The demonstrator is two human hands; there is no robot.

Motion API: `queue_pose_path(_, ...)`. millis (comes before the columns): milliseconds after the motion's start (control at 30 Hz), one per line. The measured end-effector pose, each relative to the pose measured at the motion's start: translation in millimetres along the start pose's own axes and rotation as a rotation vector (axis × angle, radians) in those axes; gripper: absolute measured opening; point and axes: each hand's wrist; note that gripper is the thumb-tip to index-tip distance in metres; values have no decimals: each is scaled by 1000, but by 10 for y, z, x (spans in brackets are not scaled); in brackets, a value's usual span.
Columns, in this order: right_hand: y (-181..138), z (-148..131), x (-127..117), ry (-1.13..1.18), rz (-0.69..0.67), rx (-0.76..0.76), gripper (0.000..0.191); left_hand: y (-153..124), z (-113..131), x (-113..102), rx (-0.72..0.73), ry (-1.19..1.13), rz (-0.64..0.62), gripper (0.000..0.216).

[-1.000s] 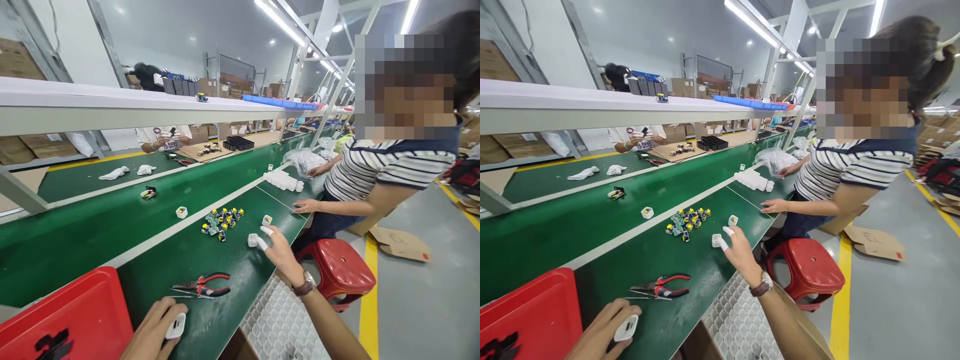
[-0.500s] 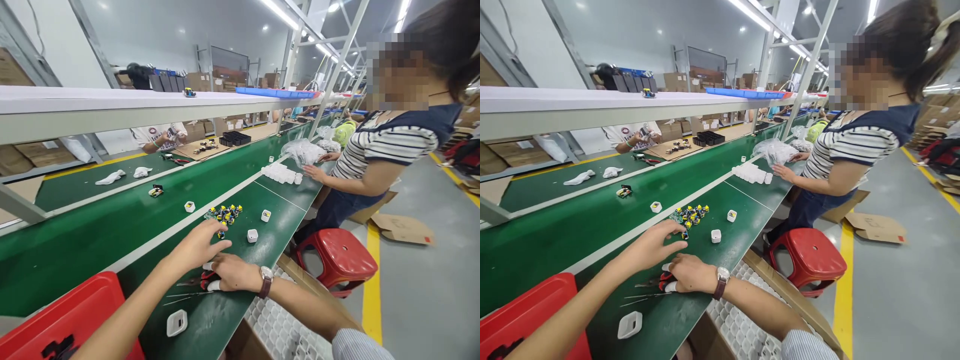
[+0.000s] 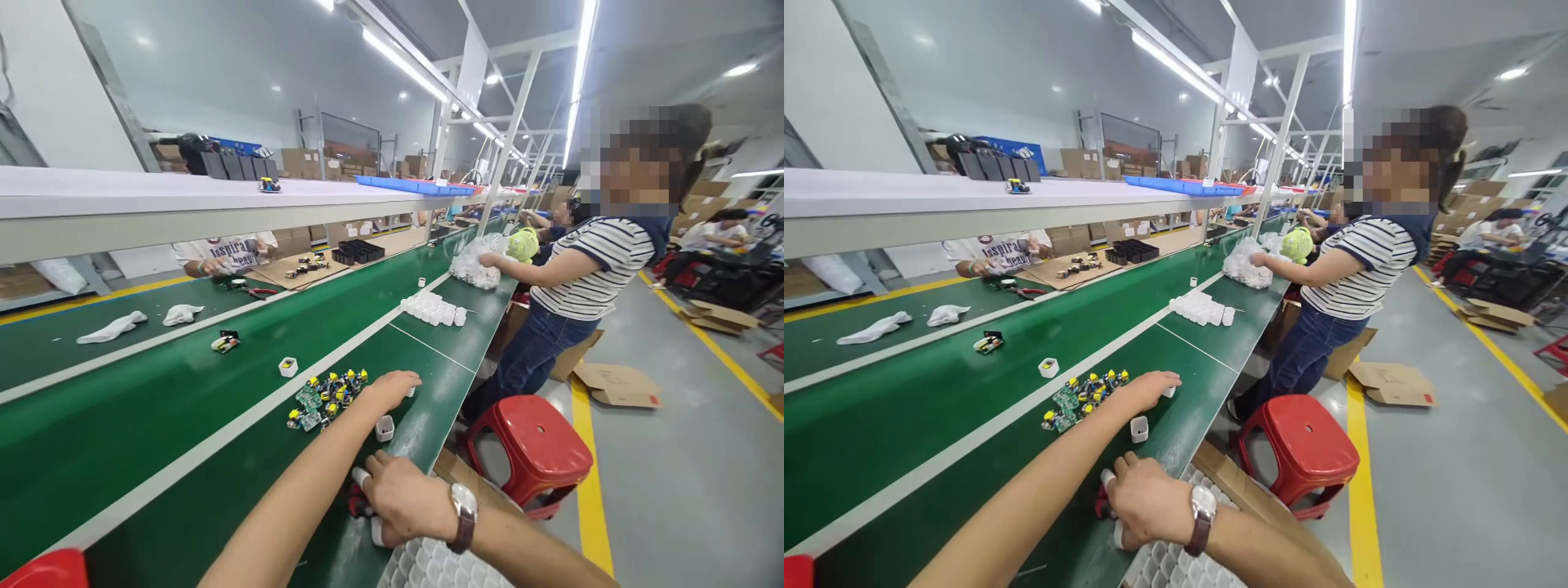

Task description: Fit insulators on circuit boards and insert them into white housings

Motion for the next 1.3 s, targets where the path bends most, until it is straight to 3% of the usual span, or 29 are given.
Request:
queue_pose_path(133,-521,122,27,405,113,292,24,-31,-182,-138,10,-39,80,25)
queue_pose_path(233,-901,224,80,868,298,499,29,-350,-170,-311,-28,-84,228,30)
queue_pose_path(333,-1103,223,48,1213,426,496,35,-870,14,-418,-76,-151,342,43)
queue_pose_path(433,-1115,103,-105,1371,429,369,30,-1382,248,-449,-117,-196,403,41)
queue_pose_path(500,-1072,13,-213,1257,397,324,29,-1647,371,-453,-116,-207,440,39)
queue_pose_path(567,-1033,-51,-276,978,374,277,31,-1843,459,-461,-92,-208,479,43)
queue_pose_path(667,-1009,-94,-279,589,396,179,44,-2037,553,-496,-64,-206,505,47)
queue_pose_path(733,-1002,-107,-268,482,408,132,53,-2122,601,-532,-62,-201,509,48)
queue_pose_path(833,-981,-135,-301,413,407,116,54,-2209,649,-580,-78,-196,519,48)
queue_pose_path(1067,-936,-217,-423,360,408,126,35,-2302,670,-607,-106,-221,554,48)
queue_pose_path(1300,-936,-259,-425,352,416,106,34,-2321,705,-632,-76,-182,575,49)
Point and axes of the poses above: each hand's wrist, its own y-axis towards the middle knuckle, its own x-axis out of the palm, z = x × y, and after that the axes turned 6 degrees about -x, right-handed
